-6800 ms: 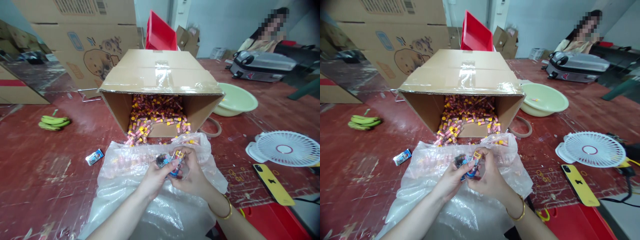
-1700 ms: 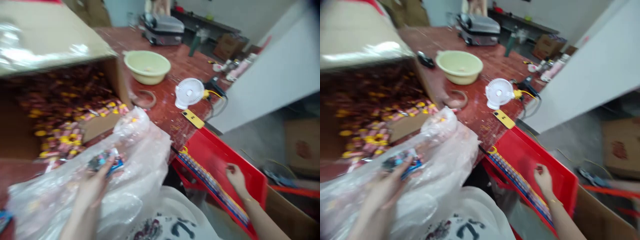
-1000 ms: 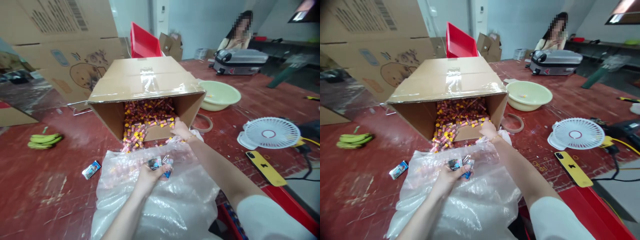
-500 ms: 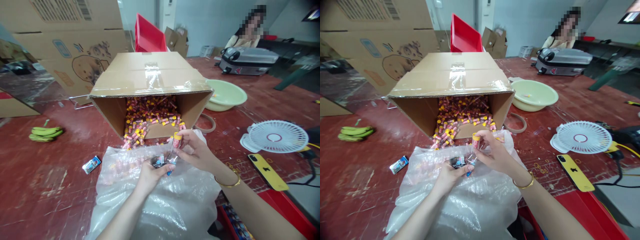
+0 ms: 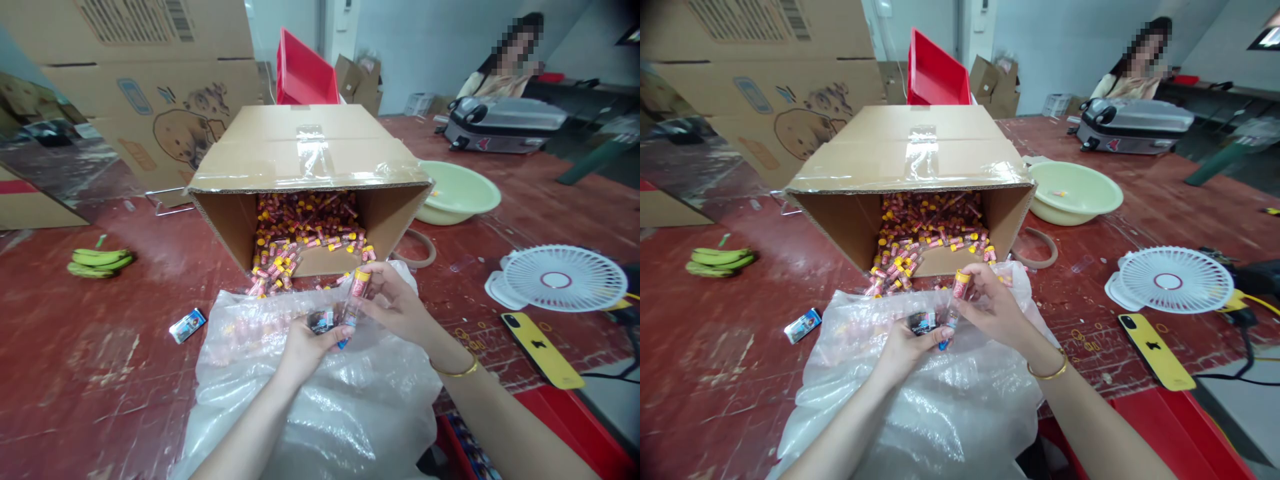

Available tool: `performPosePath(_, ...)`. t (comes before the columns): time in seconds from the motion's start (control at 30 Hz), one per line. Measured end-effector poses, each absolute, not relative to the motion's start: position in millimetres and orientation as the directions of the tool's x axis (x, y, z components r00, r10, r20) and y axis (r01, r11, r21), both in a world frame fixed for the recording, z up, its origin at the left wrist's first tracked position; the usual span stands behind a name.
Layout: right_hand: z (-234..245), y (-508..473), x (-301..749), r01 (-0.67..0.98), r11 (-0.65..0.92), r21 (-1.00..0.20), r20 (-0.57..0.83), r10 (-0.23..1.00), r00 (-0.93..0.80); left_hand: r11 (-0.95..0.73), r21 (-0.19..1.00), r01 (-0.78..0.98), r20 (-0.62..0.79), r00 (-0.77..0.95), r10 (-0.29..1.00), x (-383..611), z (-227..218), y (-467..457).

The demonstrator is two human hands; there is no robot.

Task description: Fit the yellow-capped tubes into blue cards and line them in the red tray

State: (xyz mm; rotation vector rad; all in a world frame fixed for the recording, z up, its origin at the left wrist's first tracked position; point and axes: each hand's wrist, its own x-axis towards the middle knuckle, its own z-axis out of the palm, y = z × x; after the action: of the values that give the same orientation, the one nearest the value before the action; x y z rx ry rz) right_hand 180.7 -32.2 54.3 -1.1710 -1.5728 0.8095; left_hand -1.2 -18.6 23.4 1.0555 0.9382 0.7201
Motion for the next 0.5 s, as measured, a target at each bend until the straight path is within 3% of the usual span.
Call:
performPosePath(0.17, 56.6, -35.0, 187.2, 0.537, 0.402, -0.742, 0.424, 0.901, -0.088, 0.328, 0.944, -0.032, -0.285, 0.418, 0.862, -0.1, 27.3, -19.5)
performPosePath(0.27, 58.8, -37.3, 190.3, 0.626, 0.408, -0.665, 0.419, 0.897, -0.141, 0.324, 0.946, -0.022, -0.285, 0.421, 0.861, 0.1, 28.1, -18.9)
performPosePath(0.37, 58.1, -36.9, 188.8, 0.543, 0.415, -0.73, 0.401, 0.903, -0.152, 0.325, 0.946, -0.014, -0.287, 0.431, 0.855, -0.3, 26.9, -19.0)
performPosePath(0.5, 50.7, -32.4, 185.3, 0.266, 0.349, -0.899, 0.335, 0.937, -0.099, 0.426, 0.902, -0.07, -0.358, 0.43, 0.829, -0.3, 22.3, -21.4)
